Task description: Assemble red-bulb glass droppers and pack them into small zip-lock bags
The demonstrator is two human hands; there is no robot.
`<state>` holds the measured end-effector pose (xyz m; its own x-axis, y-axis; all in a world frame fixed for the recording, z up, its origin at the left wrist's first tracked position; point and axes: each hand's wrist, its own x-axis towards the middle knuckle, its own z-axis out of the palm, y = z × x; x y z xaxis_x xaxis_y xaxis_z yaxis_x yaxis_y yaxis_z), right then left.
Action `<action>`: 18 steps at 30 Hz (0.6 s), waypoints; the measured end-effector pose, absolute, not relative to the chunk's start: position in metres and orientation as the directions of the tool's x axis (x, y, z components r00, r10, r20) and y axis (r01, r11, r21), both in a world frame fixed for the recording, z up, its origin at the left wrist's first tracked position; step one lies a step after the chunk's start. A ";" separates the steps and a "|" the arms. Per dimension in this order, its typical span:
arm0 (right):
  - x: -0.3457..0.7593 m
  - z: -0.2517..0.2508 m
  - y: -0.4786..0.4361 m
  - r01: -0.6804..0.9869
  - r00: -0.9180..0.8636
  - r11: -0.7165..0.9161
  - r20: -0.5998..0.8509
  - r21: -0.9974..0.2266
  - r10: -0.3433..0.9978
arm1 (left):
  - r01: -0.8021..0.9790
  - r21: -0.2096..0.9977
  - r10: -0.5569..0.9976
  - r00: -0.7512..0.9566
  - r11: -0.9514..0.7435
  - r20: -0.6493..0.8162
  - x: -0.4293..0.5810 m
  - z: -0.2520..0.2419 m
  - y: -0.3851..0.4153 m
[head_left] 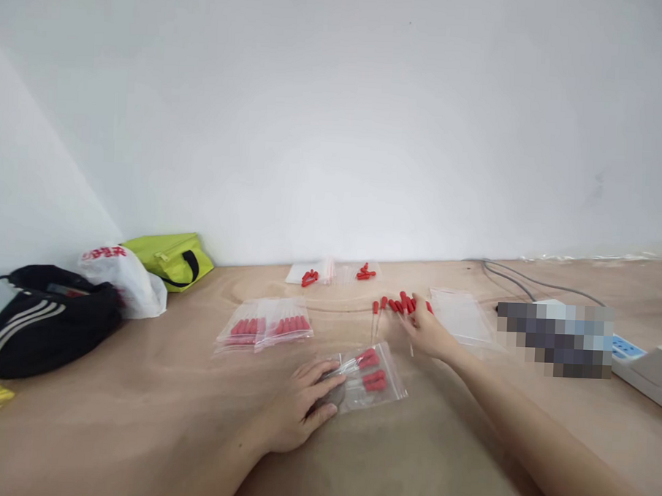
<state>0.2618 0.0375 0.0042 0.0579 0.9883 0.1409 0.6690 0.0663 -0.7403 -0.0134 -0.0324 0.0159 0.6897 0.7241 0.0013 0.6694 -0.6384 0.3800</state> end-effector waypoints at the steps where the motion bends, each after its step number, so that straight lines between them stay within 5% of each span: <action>1: 0.266 0.001 0.030 0.570 0.058 0.105 0.167 -0.815 0.984 | 0.671 0.381 0.726 0.688 -0.637 0.002 -0.013 0.016 -0.032; 4: 0.269 -0.013 0.011 0.193 0.139 0.166 0.194 -0.967 0.971 | 0.676 0.384 0.731 0.682 -0.629 -0.003 -0.013 0.016 -0.032; 7: 0.260 -0.023 0.001 -0.011 0.227 0.178 0.171 -0.984 0.959 | 0.675 0.380 0.729 0.684 -0.632 -0.003 -0.013 0.016 -0.032; 18: 0.238 -0.028 -0.015 -0.181 0.167 0.126 0.096 -0.975 0.981 | 0.678 0.347 0.723 0.691 -0.648 0.001 -0.014 0.014 -0.032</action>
